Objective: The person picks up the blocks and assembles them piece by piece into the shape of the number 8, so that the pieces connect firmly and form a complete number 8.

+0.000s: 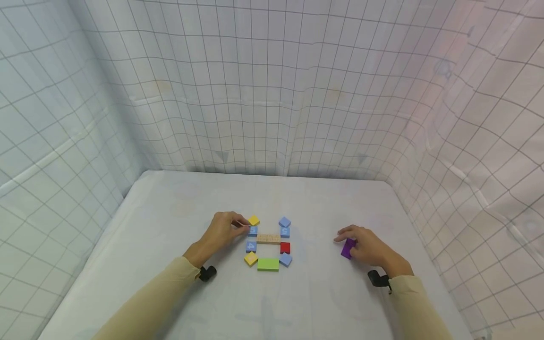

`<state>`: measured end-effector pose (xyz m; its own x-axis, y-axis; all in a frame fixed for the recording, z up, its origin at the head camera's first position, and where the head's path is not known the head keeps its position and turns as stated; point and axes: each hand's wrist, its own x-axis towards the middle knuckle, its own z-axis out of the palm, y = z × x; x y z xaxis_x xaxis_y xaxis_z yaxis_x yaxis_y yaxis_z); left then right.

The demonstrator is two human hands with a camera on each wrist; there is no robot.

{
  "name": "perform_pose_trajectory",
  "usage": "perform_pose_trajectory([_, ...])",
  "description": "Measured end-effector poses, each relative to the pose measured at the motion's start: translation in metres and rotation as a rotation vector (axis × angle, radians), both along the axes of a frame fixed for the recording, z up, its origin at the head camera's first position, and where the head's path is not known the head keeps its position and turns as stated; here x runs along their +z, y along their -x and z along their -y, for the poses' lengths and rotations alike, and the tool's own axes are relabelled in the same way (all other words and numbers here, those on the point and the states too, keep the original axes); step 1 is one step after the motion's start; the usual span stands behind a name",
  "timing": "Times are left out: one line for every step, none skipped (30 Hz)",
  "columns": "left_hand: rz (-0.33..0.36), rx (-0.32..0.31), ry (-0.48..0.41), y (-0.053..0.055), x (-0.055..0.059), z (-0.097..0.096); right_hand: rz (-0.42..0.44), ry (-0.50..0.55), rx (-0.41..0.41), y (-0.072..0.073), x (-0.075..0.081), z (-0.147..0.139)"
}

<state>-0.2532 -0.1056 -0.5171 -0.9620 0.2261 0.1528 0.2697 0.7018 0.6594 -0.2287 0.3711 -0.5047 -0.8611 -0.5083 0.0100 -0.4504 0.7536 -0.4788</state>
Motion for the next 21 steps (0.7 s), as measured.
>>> perform_pose_trajectory([-0.001,0.007,0.004,0.001,0.0,-0.001,-0.002,0.0,0.007,0.0,0.0,-0.001])
perform_pose_trajectory([-0.001,0.013,0.009,0.002,0.001,-0.001,-0.007,-0.004,0.012,-0.001,-0.001,-0.002])
perform_pose_trajectory([0.0,0.018,0.014,0.004,0.002,-0.002,-0.012,-0.007,0.013,-0.001,-0.001,-0.003])
perform_pose_trajectory([-0.004,0.02,0.021,0.006,0.002,-0.003,-0.019,-0.011,0.017,-0.002,-0.001,-0.003])
perform_pose_trajectory([-0.005,0.024,0.024,0.007,0.003,-0.004,-0.026,-0.011,0.023,-0.003,-0.001,-0.004])
perform_pose_trajectory([-0.005,0.025,0.026,0.009,0.004,-0.004,-0.032,-0.013,0.024,-0.003,-0.002,-0.005])
perform_pose_trajectory([-0.005,0.028,0.029,0.011,0.004,-0.005,-0.034,-0.01,0.023,-0.004,-0.002,-0.007])
perform_pose_trajectory([-0.001,0.032,0.03,0.013,0.004,-0.005,-0.03,-0.002,0.019,-0.004,-0.003,-0.007])
perform_pose_trajectory([0.002,0.036,0.028,0.015,0.004,-0.005,-0.026,0.006,0.016,-0.005,-0.003,-0.008])
perform_pose_trajectory([0.009,0.041,0.028,0.016,0.004,-0.005,-0.022,0.014,0.017,-0.005,-0.003,-0.009])
perform_pose_trajectory([0.017,0.047,0.026,0.018,0.004,-0.006,-0.02,0.022,0.021,-0.005,-0.004,-0.01])
perform_pose_trajectory([0.027,0.053,0.026,0.019,0.004,-0.006,-0.015,0.03,0.019,-0.006,-0.004,-0.011])
perform_pose_trajectory([0.033,0.058,0.028,0.02,0.004,-0.006,-0.012,0.039,0.022,-0.006,-0.004,-0.011])
perform_pose_trajectory([0.041,0.063,0.027,0.021,0.004,-0.006,-0.014,0.046,0.026,-0.006,-0.005,-0.012])
perform_pose_trajectory([0.048,0.067,0.025,0.022,0.004,-0.006,-0.017,0.052,0.03,-0.006,-0.005,-0.012])
perform_pose_trajectory([0.051,0.071,0.027,0.023,0.004,-0.006,-0.022,0.059,0.035,-0.006,-0.005,-0.013])
perform_pose_trajectory([0.05,0.074,0.029,0.024,0.004,-0.006,-0.025,0.067,0.039,-0.005,-0.006,-0.013])
perform_pose_trajectory([0.051,0.077,0.029,0.024,0.004,-0.006,-0.027,0.072,0.038,-0.005,-0.006,-0.014])
perform_pose_trajectory([0.049,0.078,0.029,0.025,0.004,-0.006,-0.031,0.076,0.038,-0.005,-0.006,-0.014])
perform_pose_trajectory([0.049,0.08,0.027,0.025,0.004,-0.006,-0.034,0.078,0.037,-0.005,-0.007,-0.014])
perform_pose_trajectory([0.047,0.08,0.027,0.025,0.005,-0.007,-0.035,0.079,0.034,-0.005,-0.007,-0.014])
